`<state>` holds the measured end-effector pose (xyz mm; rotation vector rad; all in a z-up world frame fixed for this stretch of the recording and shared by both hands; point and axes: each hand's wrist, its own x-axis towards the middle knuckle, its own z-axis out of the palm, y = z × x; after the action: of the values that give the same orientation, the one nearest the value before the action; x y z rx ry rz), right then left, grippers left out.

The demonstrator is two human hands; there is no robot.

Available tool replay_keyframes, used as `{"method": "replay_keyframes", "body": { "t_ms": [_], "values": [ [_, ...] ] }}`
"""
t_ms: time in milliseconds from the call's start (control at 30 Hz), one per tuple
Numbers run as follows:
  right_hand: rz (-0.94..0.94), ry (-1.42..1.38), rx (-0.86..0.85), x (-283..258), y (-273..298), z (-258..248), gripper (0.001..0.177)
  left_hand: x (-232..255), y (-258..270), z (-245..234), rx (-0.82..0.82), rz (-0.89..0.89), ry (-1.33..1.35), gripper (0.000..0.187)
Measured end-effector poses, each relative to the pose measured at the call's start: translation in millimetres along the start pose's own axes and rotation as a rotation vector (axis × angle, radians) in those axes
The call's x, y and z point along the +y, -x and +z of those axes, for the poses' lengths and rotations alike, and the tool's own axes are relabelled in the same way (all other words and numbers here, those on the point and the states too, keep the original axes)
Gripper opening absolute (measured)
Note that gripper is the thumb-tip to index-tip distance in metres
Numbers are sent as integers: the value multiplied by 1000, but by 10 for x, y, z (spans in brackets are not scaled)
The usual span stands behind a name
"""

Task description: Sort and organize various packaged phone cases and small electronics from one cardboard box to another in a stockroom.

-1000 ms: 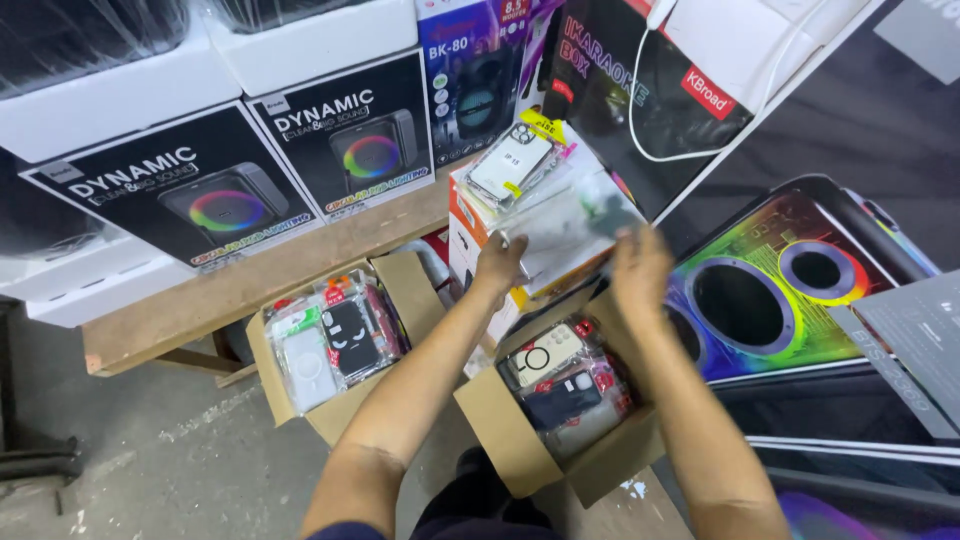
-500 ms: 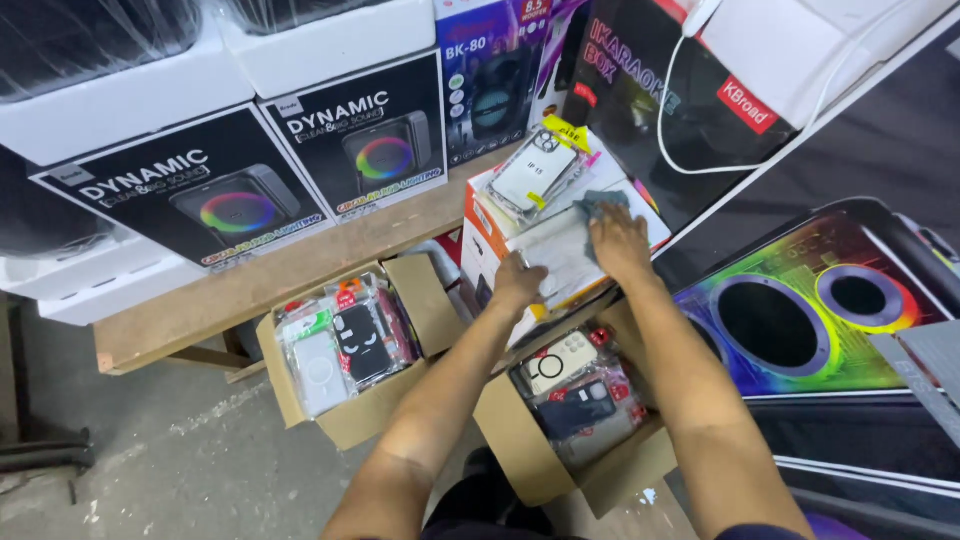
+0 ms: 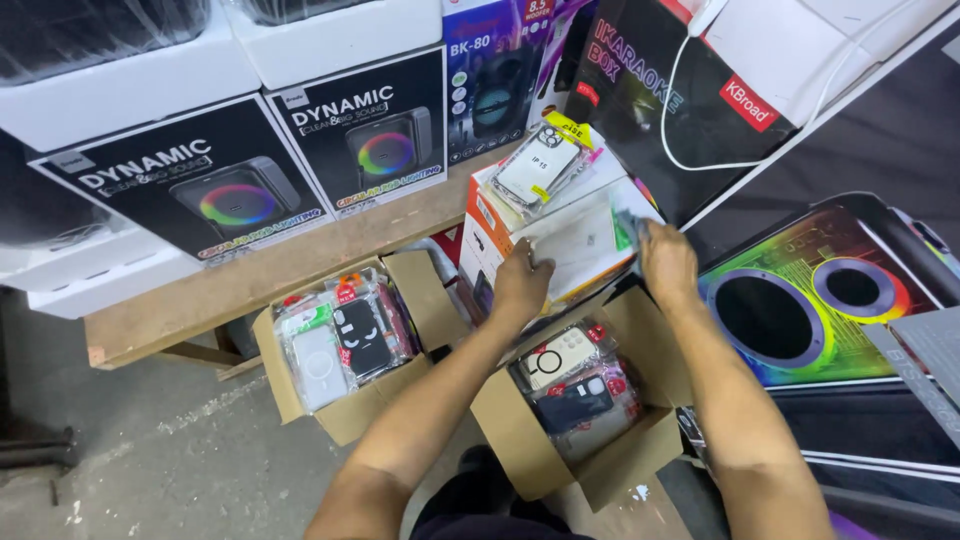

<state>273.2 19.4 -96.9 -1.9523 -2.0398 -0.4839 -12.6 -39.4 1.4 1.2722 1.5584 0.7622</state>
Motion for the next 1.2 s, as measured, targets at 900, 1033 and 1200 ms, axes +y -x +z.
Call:
{"method": "replay_keyframes", "body": {
  "t_ms": [900,1033,1200],
  "values": [
    [654,-1466,-271,325,1751,-302,51,-1715,1106,1462,209,-237,650,62],
    [493,-1111,-353,681,2171,254,45,-2264,1131,1920,335,-278,575,50],
    [494,-966,-545,1023,2605,807,44,-2864,1197,2345,422,-347,334,35]
  ]
}}
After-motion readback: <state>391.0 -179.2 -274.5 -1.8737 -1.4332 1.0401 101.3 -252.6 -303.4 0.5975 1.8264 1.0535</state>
